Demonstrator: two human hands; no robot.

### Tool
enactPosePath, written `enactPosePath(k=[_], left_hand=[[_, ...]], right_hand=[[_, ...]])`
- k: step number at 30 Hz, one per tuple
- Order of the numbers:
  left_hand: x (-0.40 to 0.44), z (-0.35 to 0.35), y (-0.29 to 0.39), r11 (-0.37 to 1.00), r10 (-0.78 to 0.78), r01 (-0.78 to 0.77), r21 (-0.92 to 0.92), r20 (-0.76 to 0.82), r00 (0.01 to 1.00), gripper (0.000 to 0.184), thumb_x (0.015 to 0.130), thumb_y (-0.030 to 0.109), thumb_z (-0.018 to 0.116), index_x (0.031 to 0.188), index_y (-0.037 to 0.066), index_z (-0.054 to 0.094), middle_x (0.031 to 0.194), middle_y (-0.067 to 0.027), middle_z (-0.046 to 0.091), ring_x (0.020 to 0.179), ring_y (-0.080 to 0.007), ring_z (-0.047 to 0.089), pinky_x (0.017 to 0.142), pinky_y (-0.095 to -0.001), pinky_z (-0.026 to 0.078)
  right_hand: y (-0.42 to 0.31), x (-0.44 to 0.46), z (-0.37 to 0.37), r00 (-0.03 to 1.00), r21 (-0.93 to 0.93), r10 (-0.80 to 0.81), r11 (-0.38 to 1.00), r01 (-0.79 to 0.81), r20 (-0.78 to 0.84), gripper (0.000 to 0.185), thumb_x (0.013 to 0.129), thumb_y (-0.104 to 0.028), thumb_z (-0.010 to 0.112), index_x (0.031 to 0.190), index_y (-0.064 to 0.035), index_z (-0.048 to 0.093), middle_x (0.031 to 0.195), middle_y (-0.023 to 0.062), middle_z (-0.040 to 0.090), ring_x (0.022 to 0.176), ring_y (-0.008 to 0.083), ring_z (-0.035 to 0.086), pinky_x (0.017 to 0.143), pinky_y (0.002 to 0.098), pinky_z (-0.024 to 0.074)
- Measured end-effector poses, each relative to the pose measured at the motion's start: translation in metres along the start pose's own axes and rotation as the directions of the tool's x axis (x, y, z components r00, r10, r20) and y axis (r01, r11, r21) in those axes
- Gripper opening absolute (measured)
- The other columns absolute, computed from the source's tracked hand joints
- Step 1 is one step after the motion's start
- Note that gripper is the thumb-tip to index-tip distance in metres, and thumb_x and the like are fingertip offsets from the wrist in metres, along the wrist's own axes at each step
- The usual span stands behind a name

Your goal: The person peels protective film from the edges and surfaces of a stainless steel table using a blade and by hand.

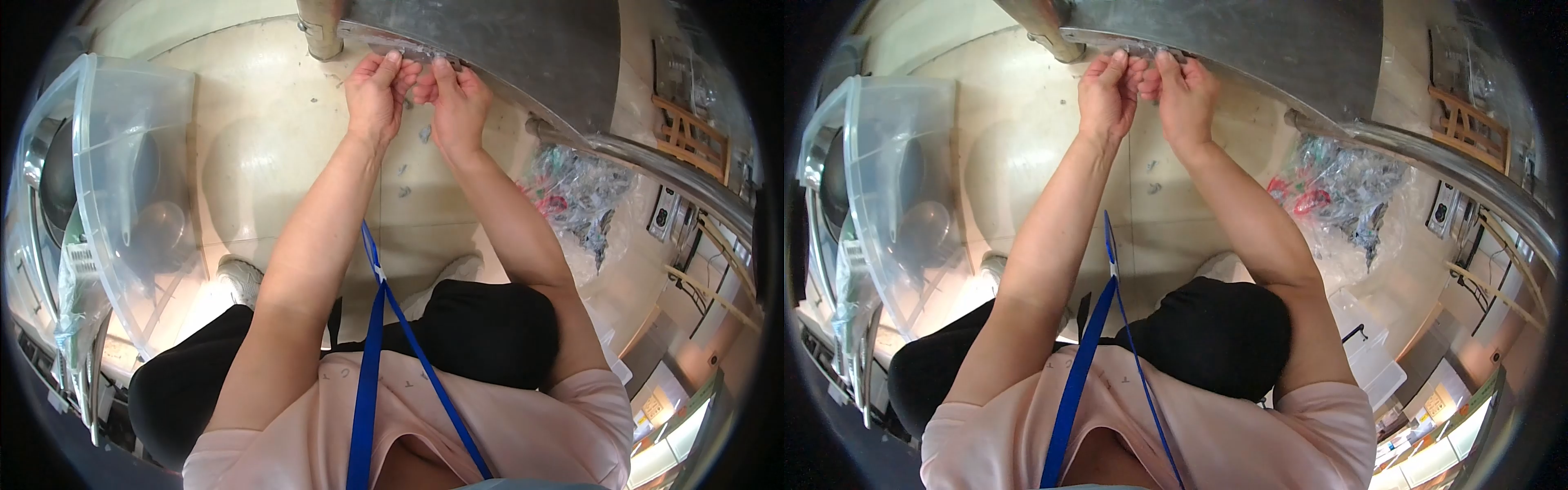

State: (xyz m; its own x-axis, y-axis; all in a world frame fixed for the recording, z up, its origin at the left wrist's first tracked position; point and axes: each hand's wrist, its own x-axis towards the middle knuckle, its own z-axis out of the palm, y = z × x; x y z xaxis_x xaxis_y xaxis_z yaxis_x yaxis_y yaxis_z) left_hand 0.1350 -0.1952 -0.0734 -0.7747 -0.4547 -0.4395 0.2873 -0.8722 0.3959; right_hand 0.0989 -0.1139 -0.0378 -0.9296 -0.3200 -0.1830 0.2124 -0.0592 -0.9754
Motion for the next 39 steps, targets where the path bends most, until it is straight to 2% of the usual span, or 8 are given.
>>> enactPosePath(k=[3, 9, 12, 15, 18, 24, 30, 39], left_hand=[[0.000, -0.002, 0.001, 0.999, -0.016, 0.017, -0.030, 0.023, 1.000, 0.008, 0.082, 0.005, 0.053, 0.076, 0.000, 0.050, 0.071, -0.0103, 0.058, 0.065, -0.0159, 0.059, 0.058, -0.0226, 0.050], [0.002, -0.007, 0.006, 0.950, 0.124, -0.119, 0.289, 0.001, 0.992, 0.008, 0.082, 0.004, 0.053, 0.076, 0.000, 0.050, 0.074, -0.0112, 0.059, 0.067, -0.0167, 0.059, 0.060, -0.0227, 0.050], [-0.001, -0.004, 0.006, 0.947, 0.149, -0.142, 0.287, -0.001, 0.989, 0.009, 0.082, 0.004, 0.052, 0.074, 0.001, 0.049, 0.072, -0.0117, 0.059, 0.066, -0.0168, 0.059, 0.059, -0.0235, 0.049], [-0.004, -0.003, 0.004, 0.965, 0.137, -0.126, 0.229, -0.030, 0.990, 0.011, 0.082, 0.004, 0.053, 0.073, -0.002, 0.050, 0.071, -0.0120, 0.058, 0.063, -0.0162, 0.058, 0.058, -0.0231, 0.049], [-0.001, -0.005, 0.002, 0.981, 0.106, -0.103, 0.166, -0.011, 0.994, 0.011, 0.082, 0.004, 0.052, 0.072, -0.002, 0.049, 0.071, -0.0123, 0.058, 0.063, -0.0162, 0.058, 0.058, -0.0232, 0.049], [0.006, -0.009, -0.002, 0.992, 0.077, -0.080, 0.099, 0.031, 0.997, 0.010, 0.083, 0.005, 0.052, 0.074, 0.000, 0.048, 0.072, -0.0126, 0.058, 0.065, -0.0167, 0.059, 0.058, -0.0235, 0.050], [0.003, -0.007, -0.007, 1.000, 0.030, -0.030, -0.005, 0.017, 0.999, 0.010, 0.084, 0.006, 0.050, 0.075, 0.000, 0.047, 0.072, -0.0127, 0.058, 0.064, -0.0176, 0.059, 0.056, -0.0245, 0.050], [0.003, -0.007, -0.011, 0.991, -0.054, 0.063, -0.119, 0.082, 0.995, 0.015, 0.087, 0.010, 0.044, 0.076, 0.001, 0.046, 0.073, -0.0141, 0.058, 0.063, -0.0203, 0.059, 0.053, -0.0289, 0.050]], right_hand=[[-0.001, 0.000, -0.003, 1.000, -0.157, -0.003, 0.988, 0.002, -0.010, 0.020, 0.085, -0.015, 0.051, 0.074, 0.0006, 0.054, 0.065, 0.0073, 0.057, 0.052, 0.0134, 0.053, 0.051, 0.0242, 0.0457], [0.020, 0.005, -0.008, 0.991, 0.037, 0.133, 0.990, -0.134, 0.025, 0.019, 0.086, -0.015, 0.050, 0.078, 0.0012, 0.054, 0.067, 0.0079, 0.057, 0.057, 0.0139, 0.055, 0.053, 0.0251, 0.0462], [0.020, 0.003, -0.005, 0.982, 0.170, 0.189, 0.967, -0.189, 0.016, 0.019, 0.086, -0.016, 0.050, 0.079, 0.0015, 0.053, 0.068, 0.0087, 0.057, 0.058, 0.0142, 0.055, 0.054, 0.0254, 0.0469], [0.012, -0.002, 0.002, 0.983, 0.199, 0.183, 0.964, -0.176, -0.021, 0.020, 0.086, -0.016, 0.050, 0.078, 0.0012, 0.053, 0.068, 0.0090, 0.057, 0.057, 0.0140, 0.054, 0.054, 0.0253, 0.0468], [0.017, 0.002, 0.001, 0.993, 0.148, 0.114, 0.983, -0.107, -0.039, 0.018, 0.086, -0.014, 0.050, 0.074, -0.0001, 0.051, 0.064, 0.0080, 0.058, 0.052, 0.0133, 0.054, 0.049, 0.0253, 0.0469], [0.018, 0.004, 0.001, 0.998, 0.163, 0.054, 0.985, -0.050, -0.016, 0.019, 0.086, -0.014, 0.049, 0.074, 0.0000, 0.051, 0.062, 0.0075, 0.057, 0.051, 0.0134, 0.054, 0.049, 0.0245, 0.0469], [0.009, 0.002, 0.006, 0.999, 0.080, 0.016, 0.997, -0.013, -0.040, 0.019, 0.085, -0.013, 0.049, 0.073, 0.0018, 0.052, 0.061, 0.0071, 0.057, 0.049, 0.0129, 0.054, 0.048, 0.0248, 0.0470], [0.001, 0.002, 0.006, 0.987, -0.313, -0.145, 0.943, 0.115, -0.074, 0.020, 0.084, -0.011, 0.051, 0.072, 0.0042, 0.054, 0.061, 0.0092, 0.059, 0.050, 0.0121, 0.055, 0.048, 0.0232, 0.0472]])
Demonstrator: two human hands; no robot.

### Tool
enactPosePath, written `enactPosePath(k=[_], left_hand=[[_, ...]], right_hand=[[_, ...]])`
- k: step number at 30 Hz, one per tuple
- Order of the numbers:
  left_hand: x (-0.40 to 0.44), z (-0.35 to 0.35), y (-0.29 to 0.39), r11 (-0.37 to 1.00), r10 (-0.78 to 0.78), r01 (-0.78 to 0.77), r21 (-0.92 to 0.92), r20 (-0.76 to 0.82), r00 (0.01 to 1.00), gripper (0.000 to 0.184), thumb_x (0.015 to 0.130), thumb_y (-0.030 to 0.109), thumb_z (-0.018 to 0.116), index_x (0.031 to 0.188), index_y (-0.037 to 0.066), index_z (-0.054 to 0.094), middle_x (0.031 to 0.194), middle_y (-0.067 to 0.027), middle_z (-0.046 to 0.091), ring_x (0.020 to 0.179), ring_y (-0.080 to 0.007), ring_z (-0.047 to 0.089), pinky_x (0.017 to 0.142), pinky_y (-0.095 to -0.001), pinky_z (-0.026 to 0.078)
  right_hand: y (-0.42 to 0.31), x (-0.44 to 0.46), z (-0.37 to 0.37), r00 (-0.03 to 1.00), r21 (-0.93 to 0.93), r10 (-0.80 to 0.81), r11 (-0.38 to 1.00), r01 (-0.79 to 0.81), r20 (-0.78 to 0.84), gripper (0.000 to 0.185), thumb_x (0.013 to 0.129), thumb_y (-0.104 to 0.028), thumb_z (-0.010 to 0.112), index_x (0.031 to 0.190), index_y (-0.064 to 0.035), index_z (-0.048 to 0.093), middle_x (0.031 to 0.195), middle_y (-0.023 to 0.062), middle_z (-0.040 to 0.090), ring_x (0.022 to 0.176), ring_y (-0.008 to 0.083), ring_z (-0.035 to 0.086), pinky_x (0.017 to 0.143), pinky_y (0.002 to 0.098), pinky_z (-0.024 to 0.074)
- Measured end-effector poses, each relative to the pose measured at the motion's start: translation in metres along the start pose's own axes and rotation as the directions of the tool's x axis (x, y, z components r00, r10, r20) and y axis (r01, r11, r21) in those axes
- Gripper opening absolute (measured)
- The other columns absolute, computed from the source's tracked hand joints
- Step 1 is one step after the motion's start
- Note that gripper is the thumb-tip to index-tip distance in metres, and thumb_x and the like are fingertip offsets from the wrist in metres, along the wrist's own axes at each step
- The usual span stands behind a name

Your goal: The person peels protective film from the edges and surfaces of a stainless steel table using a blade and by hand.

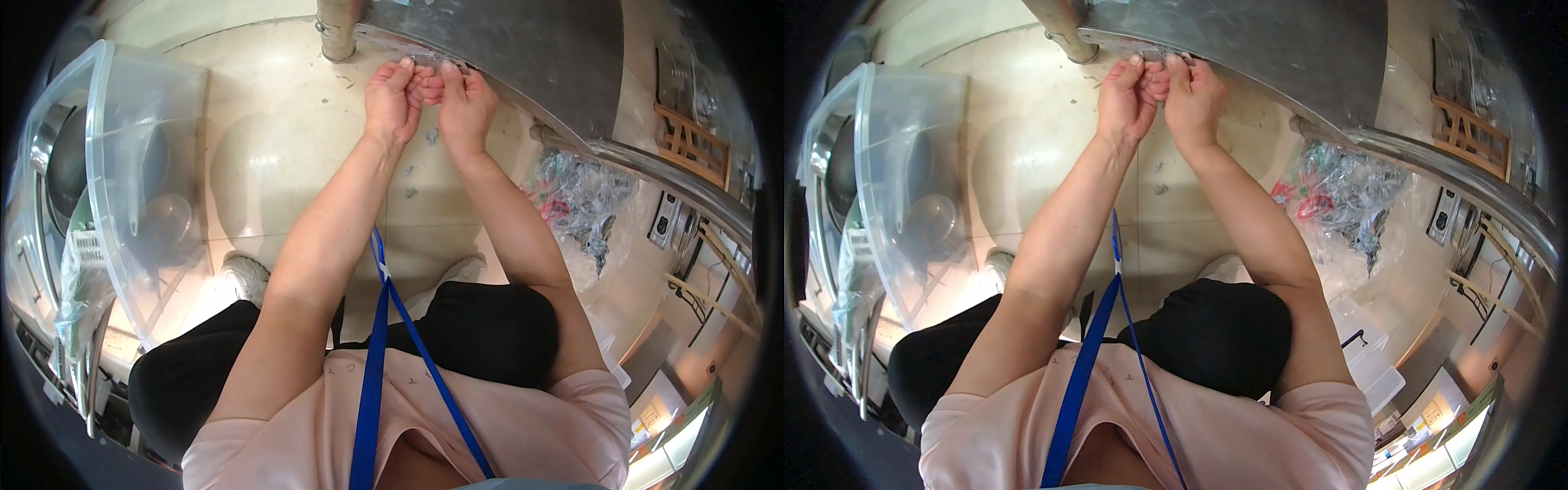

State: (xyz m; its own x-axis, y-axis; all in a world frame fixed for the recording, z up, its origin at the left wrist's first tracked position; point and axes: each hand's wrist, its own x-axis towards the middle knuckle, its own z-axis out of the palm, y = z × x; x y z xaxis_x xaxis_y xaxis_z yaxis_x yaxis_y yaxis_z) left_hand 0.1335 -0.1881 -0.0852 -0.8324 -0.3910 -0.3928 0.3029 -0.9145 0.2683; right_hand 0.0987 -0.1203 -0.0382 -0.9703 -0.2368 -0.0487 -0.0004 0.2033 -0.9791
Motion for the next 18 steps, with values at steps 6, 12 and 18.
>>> enactPosePath(k=[6, 12, 18], left_hand=[[0.003, -0.004, -0.009, 0.931, -0.123, 0.188, -0.312, 0.216, 0.969, 0.015, 0.087, 0.012, 0.044, 0.077, 0.000, 0.048, 0.072, -0.0122, 0.058, 0.064, -0.0201, 0.059, 0.057, -0.0290, 0.050], [-0.009, -0.004, -0.004, 0.999, -0.037, 0.036, 0.020, 0.014, 0.999, 0.009, 0.084, 0.008, 0.049, 0.080, 0.000, 0.050, 0.073, -0.0095, 0.058, 0.066, -0.0160, 0.058, 0.059, -0.0239, 0.049], [-0.006, 0.008, 0.004, 0.952, 0.171, -0.151, 0.267, -0.054, 0.984, 0.006, 0.081, 0.005, 0.054, 0.080, -0.001, 0.052, 0.071, -0.0088, 0.058, 0.064, -0.0140, 0.058, 0.057, -0.0217, 0.048]], right_hand=[[-0.010, 0.004, -0.004, 0.950, -0.394, -0.311, 0.869, 0.300, 0.036, 0.020, 0.079, -0.016, 0.057, 0.068, 0.0003, 0.056, 0.056, 0.0088, 0.058, 0.050, 0.0140, 0.057, 0.049, 0.0282, 0.0440], [0.008, -0.008, -0.017, 0.988, 0.075, 0.139, 0.987, -0.143, 0.062, 0.022, 0.085, -0.013, 0.050, 0.072, 0.0037, 0.055, 0.066, 0.0104, 0.061, 0.056, 0.0150, 0.058, 0.055, 0.0252, 0.0485], [0.016, -0.001, -0.014, 0.953, 0.430, 0.240, 0.852, -0.298, 0.184, 0.019, 0.086, -0.013, 0.049, 0.077, 0.0030, 0.054, 0.070, 0.0111, 0.059, 0.058, 0.0166, 0.057, 0.056, 0.0268, 0.0499]])
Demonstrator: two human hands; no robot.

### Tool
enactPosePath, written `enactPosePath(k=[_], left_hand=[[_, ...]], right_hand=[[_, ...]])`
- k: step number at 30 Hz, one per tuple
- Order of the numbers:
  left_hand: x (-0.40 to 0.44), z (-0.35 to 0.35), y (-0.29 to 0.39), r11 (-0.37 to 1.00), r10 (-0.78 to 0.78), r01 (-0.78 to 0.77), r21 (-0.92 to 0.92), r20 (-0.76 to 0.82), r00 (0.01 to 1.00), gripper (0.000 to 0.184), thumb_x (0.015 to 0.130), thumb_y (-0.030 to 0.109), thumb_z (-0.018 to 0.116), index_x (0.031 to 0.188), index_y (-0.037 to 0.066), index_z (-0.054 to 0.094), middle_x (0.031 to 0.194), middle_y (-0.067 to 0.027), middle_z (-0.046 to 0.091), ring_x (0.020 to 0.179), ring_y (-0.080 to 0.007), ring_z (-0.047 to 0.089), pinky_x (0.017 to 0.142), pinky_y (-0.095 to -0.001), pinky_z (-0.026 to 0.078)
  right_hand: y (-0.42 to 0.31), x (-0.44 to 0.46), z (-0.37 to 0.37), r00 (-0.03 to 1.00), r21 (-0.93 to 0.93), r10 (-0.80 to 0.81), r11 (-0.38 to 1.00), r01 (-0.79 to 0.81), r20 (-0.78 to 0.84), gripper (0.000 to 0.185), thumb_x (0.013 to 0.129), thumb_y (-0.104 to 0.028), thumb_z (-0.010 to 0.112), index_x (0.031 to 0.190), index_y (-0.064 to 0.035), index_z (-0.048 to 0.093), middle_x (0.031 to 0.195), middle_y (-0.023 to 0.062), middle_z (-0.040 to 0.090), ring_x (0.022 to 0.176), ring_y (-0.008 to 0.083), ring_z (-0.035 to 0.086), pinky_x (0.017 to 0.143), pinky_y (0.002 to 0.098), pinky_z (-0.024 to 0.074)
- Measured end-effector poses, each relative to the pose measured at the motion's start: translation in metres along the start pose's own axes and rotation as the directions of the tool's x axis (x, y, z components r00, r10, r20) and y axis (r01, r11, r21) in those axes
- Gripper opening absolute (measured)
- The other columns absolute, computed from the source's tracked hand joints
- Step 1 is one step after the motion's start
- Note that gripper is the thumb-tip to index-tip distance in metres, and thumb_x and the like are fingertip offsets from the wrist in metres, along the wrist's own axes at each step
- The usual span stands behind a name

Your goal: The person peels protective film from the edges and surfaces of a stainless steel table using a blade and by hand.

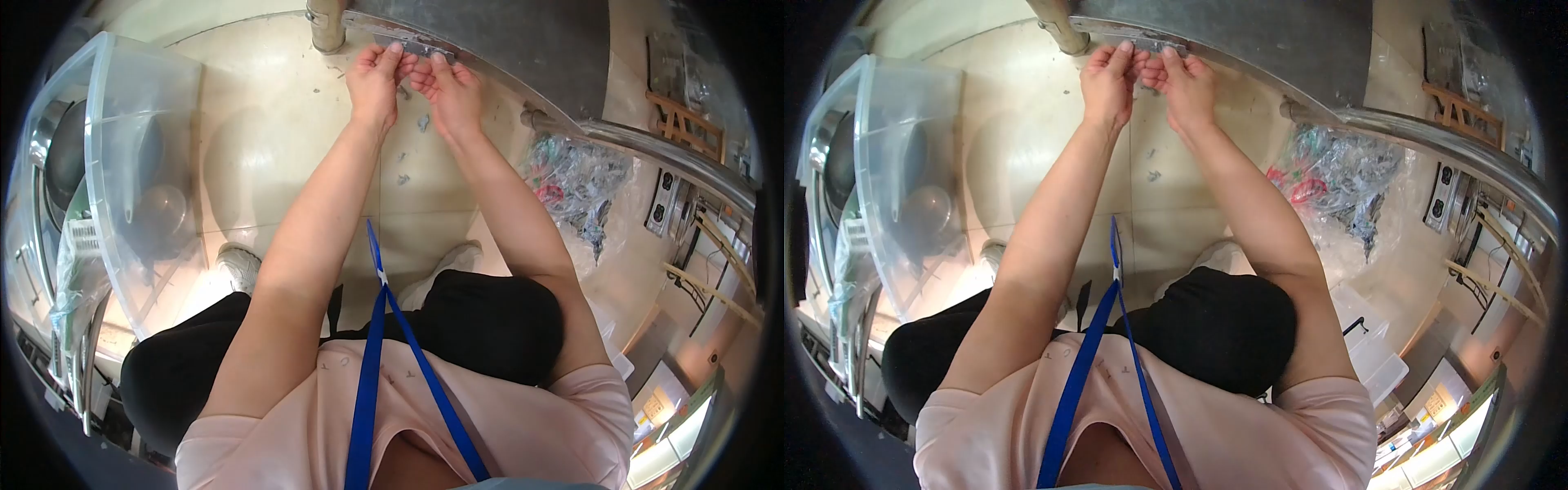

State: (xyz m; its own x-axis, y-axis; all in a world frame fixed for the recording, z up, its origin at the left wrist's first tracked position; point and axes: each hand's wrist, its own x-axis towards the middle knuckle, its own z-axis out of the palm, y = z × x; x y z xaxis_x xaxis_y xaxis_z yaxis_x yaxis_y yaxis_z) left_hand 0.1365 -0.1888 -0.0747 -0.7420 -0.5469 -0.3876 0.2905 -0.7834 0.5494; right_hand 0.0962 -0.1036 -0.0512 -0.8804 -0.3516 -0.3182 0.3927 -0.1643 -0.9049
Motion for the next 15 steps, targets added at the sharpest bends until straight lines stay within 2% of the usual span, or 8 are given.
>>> enactPosePath(k=[4, 7, 10, 13, 15], left_hand=[[0.002, 0.002, 0.008, 0.997, 0.028, -0.029, 0.070, 0.019, 0.999, 0.008, 0.081, 0.005, 0.055, 0.077, -0.002, 0.052, 0.069, -0.0097, 0.058, 0.063, -0.0143, 0.058, 0.057, -0.0213, 0.048], [0.000, 0.007, 0.010, 0.992, 0.038, -0.033, 0.124, -0.043, 0.998, 0.008, 0.081, 0.004, 0.054, 0.075, -0.001, 0.052, 0.068, -0.0105, 0.058, 0.060, -0.0146, 0.058, 0.056, -0.0222, 0.048], [-0.002, 0.004, 0.007, 0.997, 0.015, -0.013, 0.080, -0.022, 1.000, 0.008, 0.081, 0.005, 0.053, 0.076, -0.001, 0.051, 0.069, -0.0100, 0.058, 0.061, -0.0145, 0.057, 0.056, -0.0224, 0.048], [-0.001, 0.002, 0.006, 0.981, -0.109, 0.113, -0.155, 0.032, 0.993, 0.007, 0.082, 0.006, 0.052, 0.079, 0.000, 0.051, 0.070, -0.0081, 0.058, 0.063, -0.0130, 0.056, 0.057, -0.0217, 0.047], [-0.002, -0.002, 0.013, 0.984, -0.125, 0.131, -0.124, 0.057, 0.991, 0.007, 0.083, 0.008, 0.051, 0.079, 0.002, 0.050, 0.070, -0.0056, 0.057, 0.064, -0.0121, 0.055, 0.059, -0.0218, 0.047]], right_hand=[[0.004, 0.002, 0.004, 1.000, 0.075, 0.011, 0.997, -0.009, -0.027, 0.019, 0.086, -0.014, 0.050, 0.076, 0.0016, 0.053, 0.068, 0.0106, 0.059, 0.056, 0.0162, 0.056, 0.055, 0.0272, 0.0495], [0.005, 0.002, 0.005, 0.998, 0.108, -0.067, 0.992, 0.065, 0.013, 0.019, 0.085, -0.015, 0.051, 0.076, 0.0012, 0.053, 0.068, 0.0101, 0.059, 0.056, 0.0157, 0.056, 0.055, 0.0273, 0.0492], [0.001, -0.002, 0.006, 0.992, 0.010, -0.124, 0.992, 0.124, 0.028, 0.018, 0.085, -0.014, 0.050, 0.076, 0.0019, 0.053, 0.066, 0.0092, 0.058, 0.055, 0.0145, 0.055, 0.054, 0.0267, 0.0485], [-0.009, -0.002, 0.006, 0.977, -0.196, -0.195, 0.958, 0.209, 0.087, 0.017, 0.085, -0.012, 0.050, 0.079, 0.0032, 0.054, 0.067, 0.0086, 0.058, 0.056, 0.0135, 0.055, 0.055, 0.0256, 0.0482], [-0.014, -0.006, 0.008, 0.984, -0.199, -0.148, 0.966, 0.166, 0.100, 0.015, 0.083, -0.011, 0.052, 0.081, 0.0038, 0.054, 0.069, 0.0086, 0.058, 0.060, 0.0130, 0.056, 0.057, 0.0243, 0.0478]])
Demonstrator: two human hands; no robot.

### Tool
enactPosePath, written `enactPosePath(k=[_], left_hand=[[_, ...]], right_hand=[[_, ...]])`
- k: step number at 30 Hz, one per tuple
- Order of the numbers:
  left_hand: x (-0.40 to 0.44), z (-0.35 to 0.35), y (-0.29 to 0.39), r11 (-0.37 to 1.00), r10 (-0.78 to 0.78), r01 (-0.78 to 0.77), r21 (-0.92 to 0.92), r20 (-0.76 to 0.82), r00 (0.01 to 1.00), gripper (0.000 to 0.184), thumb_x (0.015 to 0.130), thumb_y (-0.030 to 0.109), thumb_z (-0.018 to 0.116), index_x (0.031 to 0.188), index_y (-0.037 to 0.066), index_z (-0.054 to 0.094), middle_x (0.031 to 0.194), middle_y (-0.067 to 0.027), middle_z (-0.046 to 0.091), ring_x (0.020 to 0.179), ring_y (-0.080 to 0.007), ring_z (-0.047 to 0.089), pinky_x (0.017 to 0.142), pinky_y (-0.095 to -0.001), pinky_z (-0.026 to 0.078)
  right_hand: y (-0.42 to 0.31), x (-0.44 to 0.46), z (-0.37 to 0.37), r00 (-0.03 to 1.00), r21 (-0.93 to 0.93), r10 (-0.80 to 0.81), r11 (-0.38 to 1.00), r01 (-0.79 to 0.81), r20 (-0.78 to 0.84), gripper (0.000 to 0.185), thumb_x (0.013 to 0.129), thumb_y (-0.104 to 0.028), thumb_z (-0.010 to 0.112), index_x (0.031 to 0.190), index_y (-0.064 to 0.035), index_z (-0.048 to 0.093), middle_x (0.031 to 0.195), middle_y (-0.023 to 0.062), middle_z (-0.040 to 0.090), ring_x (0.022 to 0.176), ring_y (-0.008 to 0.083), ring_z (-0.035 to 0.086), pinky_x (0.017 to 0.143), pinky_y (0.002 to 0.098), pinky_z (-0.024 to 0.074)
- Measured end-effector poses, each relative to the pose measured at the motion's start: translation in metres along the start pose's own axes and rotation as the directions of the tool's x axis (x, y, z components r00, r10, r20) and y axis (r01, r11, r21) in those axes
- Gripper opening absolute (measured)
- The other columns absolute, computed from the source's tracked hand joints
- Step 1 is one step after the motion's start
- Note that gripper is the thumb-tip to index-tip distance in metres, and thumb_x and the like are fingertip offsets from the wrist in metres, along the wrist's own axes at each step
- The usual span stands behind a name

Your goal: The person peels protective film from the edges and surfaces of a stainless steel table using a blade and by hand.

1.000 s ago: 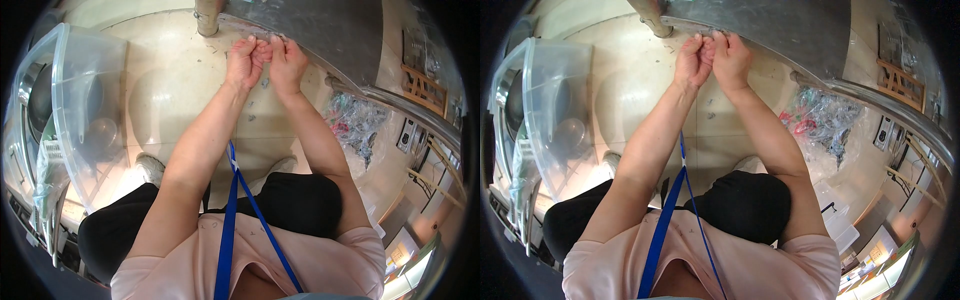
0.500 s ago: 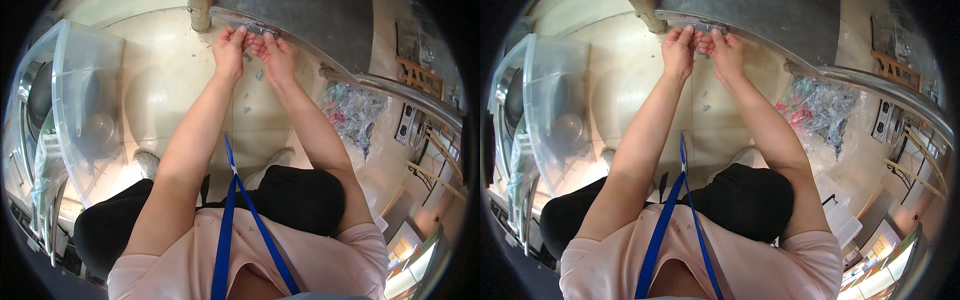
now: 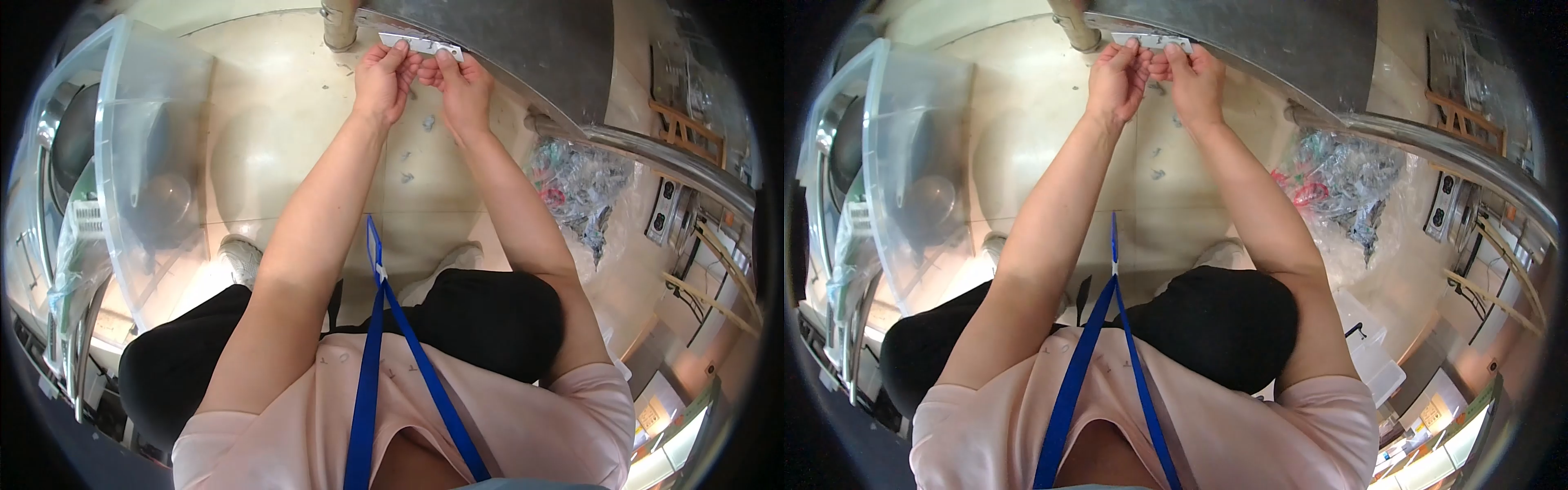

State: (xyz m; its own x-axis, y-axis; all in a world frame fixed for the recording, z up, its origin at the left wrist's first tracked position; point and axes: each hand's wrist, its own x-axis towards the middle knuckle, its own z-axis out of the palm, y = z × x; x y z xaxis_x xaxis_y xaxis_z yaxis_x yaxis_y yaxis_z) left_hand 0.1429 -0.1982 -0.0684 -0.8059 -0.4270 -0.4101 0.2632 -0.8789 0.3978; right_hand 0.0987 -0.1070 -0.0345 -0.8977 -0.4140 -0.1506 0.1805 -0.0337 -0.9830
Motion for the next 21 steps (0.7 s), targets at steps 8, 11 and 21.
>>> enactPosePath(k=[8, 11, 21], left_hand=[[-0.018, -0.028, 0.024, 0.919, -0.075, -0.007, 0.395, 0.192, 0.979, 0.006, 0.082, 0.007, 0.052, 0.083, 0.001, 0.053, 0.071, -0.0040, 0.056, 0.061, -0.0087, 0.052, 0.057, -0.0196, 0.044], [-0.022, -0.025, 0.032, 0.866, -0.065, -0.036, 0.498, 0.183, 0.981, 0.007, 0.082, 0.007, 0.052, 0.083, 0.001, 0.054, 0.071, -0.0038, 0.056, 0.061, -0.0088, 0.052, 0.058, -0.0209, 0.044], [-0.016, -0.033, 0.039, 0.971, 0.008, -0.018, 0.236, 0.041, 0.999, 0.005, 0.082, 0.005, 0.051, 0.085, 0.000, 0.052, 0.075, -0.0057, 0.057, 0.062, -0.0108, 0.055, 0.056, -0.0196, 0.047]], right_hand=[[-0.011, -0.017, 0.010, 0.989, -0.171, 0.142, 0.976, -0.131, 0.050, 0.015, 0.074, -0.006, 0.063, 0.084, 0.0022, 0.056, 0.074, 0.0068, 0.059, 0.069, 0.0113, 0.056, 0.065, 0.0226, 0.0450], [-0.010, -0.012, 0.002, 0.985, -0.209, 0.157, 0.968, -0.139, 0.073, 0.018, 0.071, -0.008, 0.065, 0.083, 0.0031, 0.056, 0.073, 0.0079, 0.059, 0.068, 0.0111, 0.055, 0.060, 0.0219, 0.0438], [0.011, -0.001, -0.027, 0.969, -0.742, -0.064, 0.632, 0.224, 0.238, 0.028, 0.075, -0.020, 0.062, 0.091, 0.0035, 0.058, 0.077, 0.0077, 0.059, 0.070, 0.0123, 0.054, 0.063, 0.0271, 0.0450]])
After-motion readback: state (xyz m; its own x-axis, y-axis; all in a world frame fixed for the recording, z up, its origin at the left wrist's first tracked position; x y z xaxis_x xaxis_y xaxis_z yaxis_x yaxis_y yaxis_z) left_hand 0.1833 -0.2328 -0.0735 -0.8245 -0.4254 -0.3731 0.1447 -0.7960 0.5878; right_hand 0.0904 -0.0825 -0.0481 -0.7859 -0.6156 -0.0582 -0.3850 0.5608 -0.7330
